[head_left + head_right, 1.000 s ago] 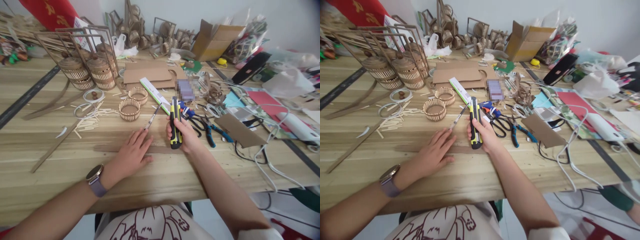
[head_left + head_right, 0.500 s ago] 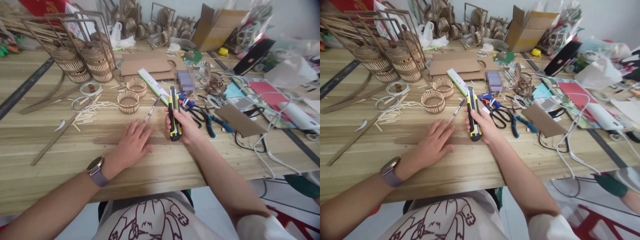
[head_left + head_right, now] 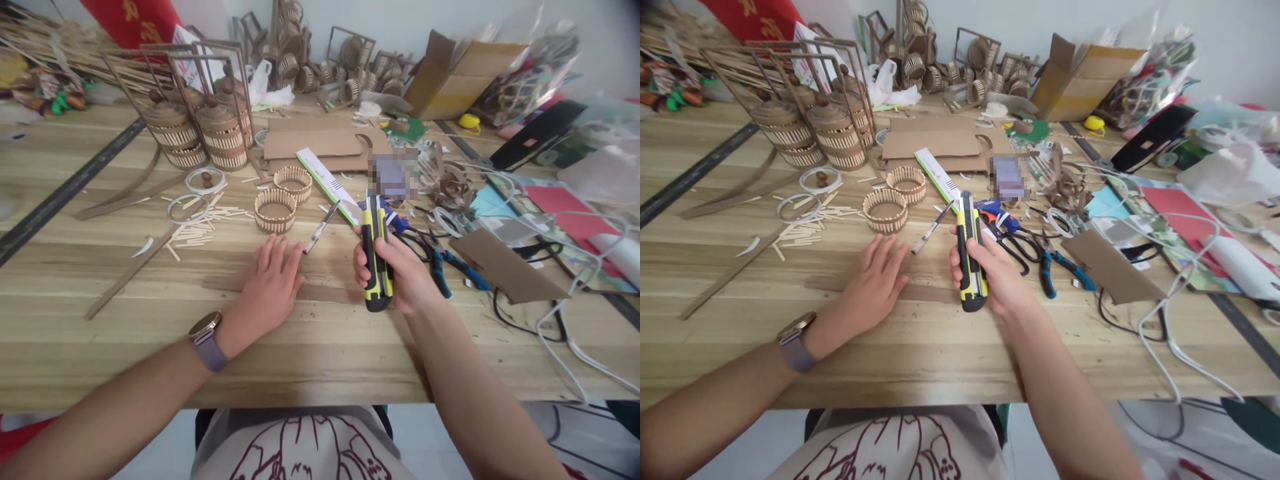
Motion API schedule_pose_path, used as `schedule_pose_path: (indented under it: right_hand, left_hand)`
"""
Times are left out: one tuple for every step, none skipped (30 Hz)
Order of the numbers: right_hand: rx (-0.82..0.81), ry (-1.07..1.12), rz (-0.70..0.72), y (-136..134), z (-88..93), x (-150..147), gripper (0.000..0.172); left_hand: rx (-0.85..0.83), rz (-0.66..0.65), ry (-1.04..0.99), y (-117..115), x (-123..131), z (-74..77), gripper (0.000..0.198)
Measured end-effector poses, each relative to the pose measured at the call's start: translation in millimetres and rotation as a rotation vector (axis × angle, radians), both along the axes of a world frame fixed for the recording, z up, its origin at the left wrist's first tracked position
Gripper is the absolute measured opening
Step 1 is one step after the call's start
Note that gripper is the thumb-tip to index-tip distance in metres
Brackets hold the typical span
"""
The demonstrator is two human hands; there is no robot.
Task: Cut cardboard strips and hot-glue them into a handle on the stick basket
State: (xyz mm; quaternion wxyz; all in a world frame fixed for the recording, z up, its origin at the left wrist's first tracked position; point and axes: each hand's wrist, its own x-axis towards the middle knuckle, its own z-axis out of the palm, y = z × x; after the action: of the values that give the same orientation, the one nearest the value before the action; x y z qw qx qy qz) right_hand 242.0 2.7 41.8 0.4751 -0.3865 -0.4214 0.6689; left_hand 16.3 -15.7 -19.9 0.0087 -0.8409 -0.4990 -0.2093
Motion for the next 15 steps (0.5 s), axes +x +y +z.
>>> schedule_pose_path:
  right_hand:
    - [-0.019,-0.045,0.026,-3,4.0,4,0.042]
    - [-0.041,-0.092,0.066,-5,7.8,8,0.042]
    - [-0.063,-0.135,0.118,-8,11.1,12,0.041]
    - [-0.086,-0.171,0.177,-11,13.8,16,0.040]
    - [-0.111,-0.203,0.233,-14,15.5,20,0.038]
    - [-0.138,-0.232,0.279,-17,16.3,24,0.035]
    - [-0.166,-0.254,0.312,-20,16.2,27,0.032]
    - [-0.194,-0.269,0.335,-22,15.4,30,0.030]
    - [-0.217,-0.274,0.350,-25,14.1,31,0.028]
    - [-0.239,-0.269,0.361,-28,12.7,32,0.026]
    - [-0.256,-0.257,0.370,-30,11.4,33,0.024]
    - [-0.269,-0.237,0.381,-33,10.3,33,0.023]
    - [-0.279,-0.217,0.390,-35,9.4,32,0.022]
    - [-0.286,-0.197,0.400,-37,8.7,32,0.021]
    - [-0.297,-0.180,0.410,-39,8.2,31,0.021]
  left_hand:
    - [0.001,0.003,0.007,0,0,-1.3,0.051]
    - [-0.002,0.003,0.015,1,-1,-1.9,0.052]
    - [-0.010,0.002,0.025,1,-3,-1.8,0.052]
    - [-0.022,0.003,0.037,1,-4,-1.0,0.052]
    - [-0.035,0.006,0.053,1,-6,0.3,0.052]
    - [-0.047,0.012,0.071,1,-8,2.1,0.052]
    - [-0.055,0.020,0.089,1,-10,4.0,0.052]
    - [-0.060,0.029,0.105,1,-11,5.9,0.051]
    - [-0.061,0.037,0.119,0,-12,7.5,0.051]
    - [-0.062,0.044,0.129,0,-12,8.9,0.051]
    - [-0.063,0.051,0.137,-1,-12,10.1,0.050]
    - [-0.063,0.057,0.140,-2,-11,11.1,0.050]
    - [-0.064,0.061,0.140,-3,-10,12.1,0.050]
    - [-0.064,0.062,0.135,-4,-9,13.1,0.050]
    - [-0.065,0.055,0.123,-4,-8,14.4,0.050]
